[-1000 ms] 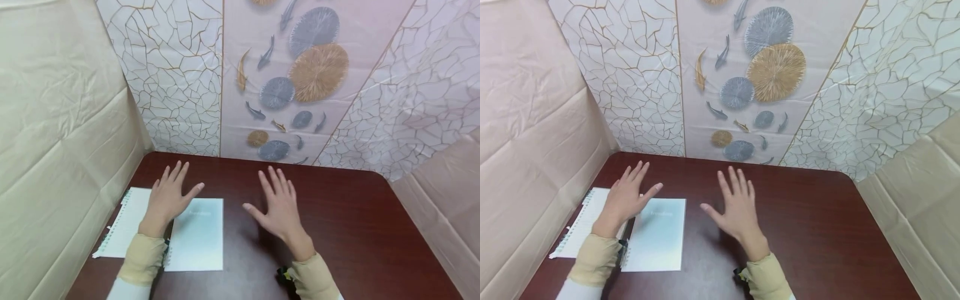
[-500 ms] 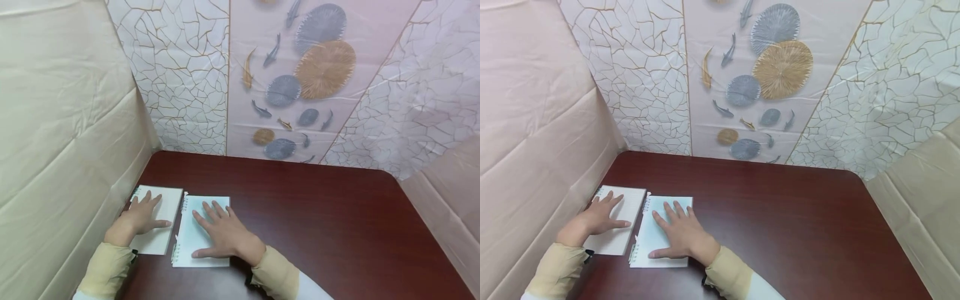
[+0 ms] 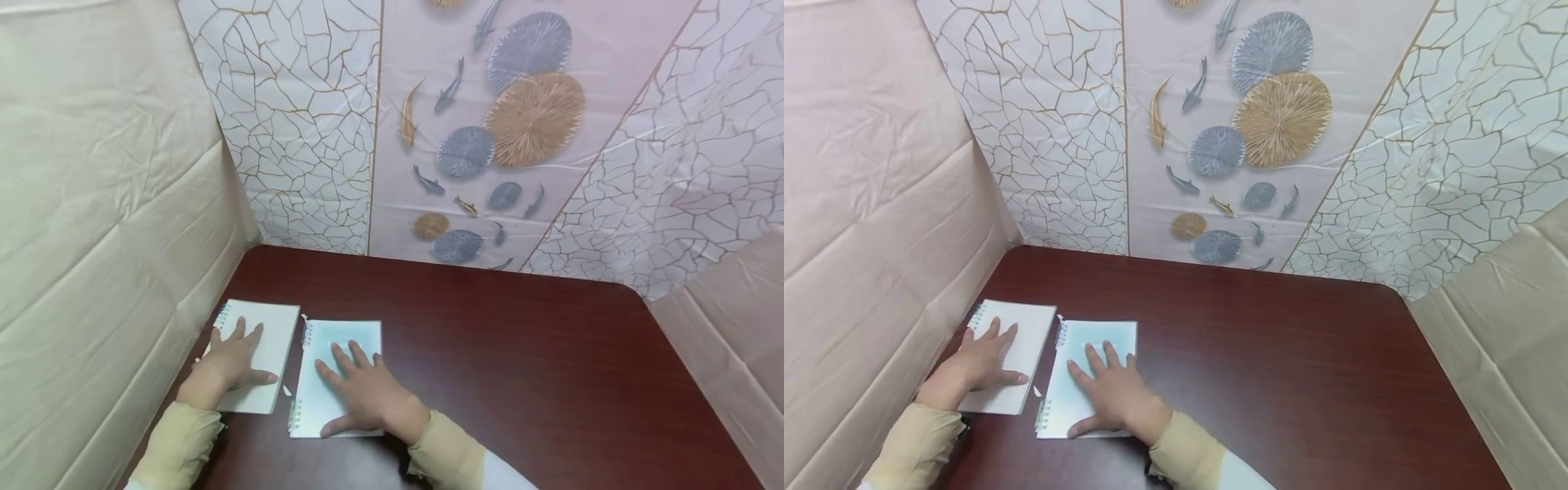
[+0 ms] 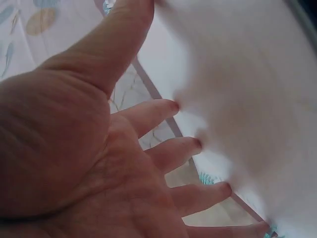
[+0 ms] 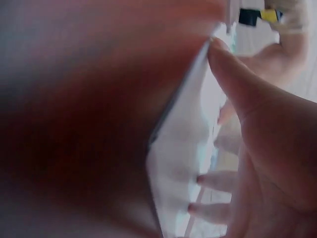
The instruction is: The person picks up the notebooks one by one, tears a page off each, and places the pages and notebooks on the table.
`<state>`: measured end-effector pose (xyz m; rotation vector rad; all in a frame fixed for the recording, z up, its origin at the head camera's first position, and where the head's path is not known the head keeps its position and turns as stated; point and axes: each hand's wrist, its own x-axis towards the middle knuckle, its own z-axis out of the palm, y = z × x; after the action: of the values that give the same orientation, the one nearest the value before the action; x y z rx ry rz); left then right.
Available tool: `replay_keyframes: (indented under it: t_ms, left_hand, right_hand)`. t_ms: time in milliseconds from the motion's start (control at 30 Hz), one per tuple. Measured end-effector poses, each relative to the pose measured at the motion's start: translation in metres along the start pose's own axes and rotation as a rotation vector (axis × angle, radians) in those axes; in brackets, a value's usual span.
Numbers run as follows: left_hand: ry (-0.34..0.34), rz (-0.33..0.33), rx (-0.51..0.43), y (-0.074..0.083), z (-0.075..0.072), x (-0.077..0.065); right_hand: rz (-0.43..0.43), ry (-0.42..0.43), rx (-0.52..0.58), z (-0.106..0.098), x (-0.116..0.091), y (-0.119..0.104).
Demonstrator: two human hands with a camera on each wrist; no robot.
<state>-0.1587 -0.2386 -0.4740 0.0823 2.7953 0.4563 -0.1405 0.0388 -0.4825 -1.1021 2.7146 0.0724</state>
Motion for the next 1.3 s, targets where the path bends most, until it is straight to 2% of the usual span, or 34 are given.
replay_keyframes:
  t_ms: [167, 367, 533, 667, 833, 967, 1133, 1300]
  left_hand:
    - [0.001, -0.005, -0.011, 0.027, 0.006, 0.014]
    - [0.078, -0.004, 0.013, 0.067, 0.019, 0.033]
    - [0.122, 0.001, 0.050, 0.102, 0.023, 0.043]
    - [0.114, -0.003, 0.094, 0.129, 0.026, 0.049]
    - [0.126, 0.013, 0.145, 0.157, 0.038, 0.060]
    - [0.146, 0.020, 0.166, 0.179, 0.048, 0.069]
    - [0.179, 0.026, 0.193, 0.211, 0.060, 0.078]
    - [0.223, 0.040, 0.233, 0.235, 0.070, 0.083]
  right_hand:
    - [-0.004, -0.009, 0.077, 0.002, -0.017, 0.040]
    - [0.014, 0.005, 0.160, 0.006, -0.041, 0.094]
    - [0.085, 0.073, 0.216, 0.008, -0.064, 0.137]
    - [0.141, 0.153, 0.227, 0.014, -0.085, 0.166]
    - [0.220, 0.265, 0.214, 0.026, -0.108, 0.197]
    - [0.313, 0.315, 0.223, 0.033, -0.125, 0.220]
    - [0.416, 0.327, 0.234, 0.036, -0.142, 0.243]
    - [0.461, 0.289, 0.245, 0.033, -0.158, 0.254]
